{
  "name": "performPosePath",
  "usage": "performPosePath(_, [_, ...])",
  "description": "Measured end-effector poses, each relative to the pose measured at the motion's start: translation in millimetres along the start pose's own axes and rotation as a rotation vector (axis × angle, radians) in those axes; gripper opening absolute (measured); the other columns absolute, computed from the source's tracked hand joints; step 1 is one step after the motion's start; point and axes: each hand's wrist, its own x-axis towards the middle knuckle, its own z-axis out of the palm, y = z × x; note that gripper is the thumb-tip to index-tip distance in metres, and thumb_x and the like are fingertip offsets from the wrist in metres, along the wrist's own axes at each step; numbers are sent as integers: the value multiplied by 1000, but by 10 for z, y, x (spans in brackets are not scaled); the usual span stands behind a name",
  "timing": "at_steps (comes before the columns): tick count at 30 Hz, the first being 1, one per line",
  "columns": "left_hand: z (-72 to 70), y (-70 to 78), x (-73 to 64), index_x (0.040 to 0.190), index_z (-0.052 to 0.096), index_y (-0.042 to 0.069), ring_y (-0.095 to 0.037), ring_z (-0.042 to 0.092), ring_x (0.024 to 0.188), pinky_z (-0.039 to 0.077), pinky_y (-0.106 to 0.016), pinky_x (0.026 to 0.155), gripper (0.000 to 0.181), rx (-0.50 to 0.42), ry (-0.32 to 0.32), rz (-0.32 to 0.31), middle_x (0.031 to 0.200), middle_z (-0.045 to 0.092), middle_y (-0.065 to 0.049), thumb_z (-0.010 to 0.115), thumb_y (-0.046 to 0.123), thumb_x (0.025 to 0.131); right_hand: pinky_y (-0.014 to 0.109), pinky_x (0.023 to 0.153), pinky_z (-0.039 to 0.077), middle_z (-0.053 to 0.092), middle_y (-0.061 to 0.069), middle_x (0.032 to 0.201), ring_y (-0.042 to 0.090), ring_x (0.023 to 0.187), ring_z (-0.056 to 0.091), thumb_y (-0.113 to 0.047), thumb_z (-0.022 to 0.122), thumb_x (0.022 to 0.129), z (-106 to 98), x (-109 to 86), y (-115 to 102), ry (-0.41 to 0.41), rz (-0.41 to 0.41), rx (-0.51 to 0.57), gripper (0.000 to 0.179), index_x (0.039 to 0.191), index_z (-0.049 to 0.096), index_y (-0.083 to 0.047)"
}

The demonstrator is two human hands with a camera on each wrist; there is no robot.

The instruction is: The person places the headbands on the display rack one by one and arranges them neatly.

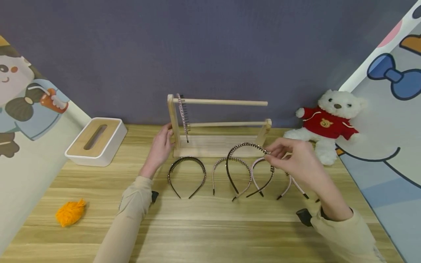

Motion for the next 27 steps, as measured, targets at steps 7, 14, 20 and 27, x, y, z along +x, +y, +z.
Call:
performPosePath(7, [3, 11, 5, 155, 40, -13, -53, 53, 137, 64, -51, 100, 42, -9, 0, -2, 152, 47, -36, 36, 3, 116, 18, 50, 51, 74, 0, 85, 7, 74, 63, -6, 88, 89, -118, 20, 66, 83, 13, -38, 11, 97, 80, -5])
performPosePath(14, [7, 10, 7, 156, 39, -12, -52, 52, 138, 64, -50, 100, 43, -14, 1, -9, 154, 45, -35, 36, 3, 116, 14, 51, 49, 75, 3, 83, 1, 70, 61, -6, 88, 88, -268, 52, 120, 155, 18, -62, 13, 98, 80, -5])
performPosePath(20, [11, 12, 6, 156, 39, -13, -52, 52, 138, 64, -51, 101, 42, -10, 1, -5, 154, 45, -35, 36, 3, 116, 11, 53, 51, 74, 0, 79, 2, 67, 62, -6, 88, 88, -380, 92, 123, 204, 47, -40, 12, 97, 80, -4])
performPosePath(27, [8, 6, -5, 155, 40, -13, -53, 52, 138, 64, -50, 101, 42, 3, 1, -1, 153, 45, -36, 36, 4, 116, 13, 49, 48, 72, -6, 77, 2, 65, 61, -7, 87, 89, -472, 121, 120, 252, 98, -57, 14, 99, 79, -1])
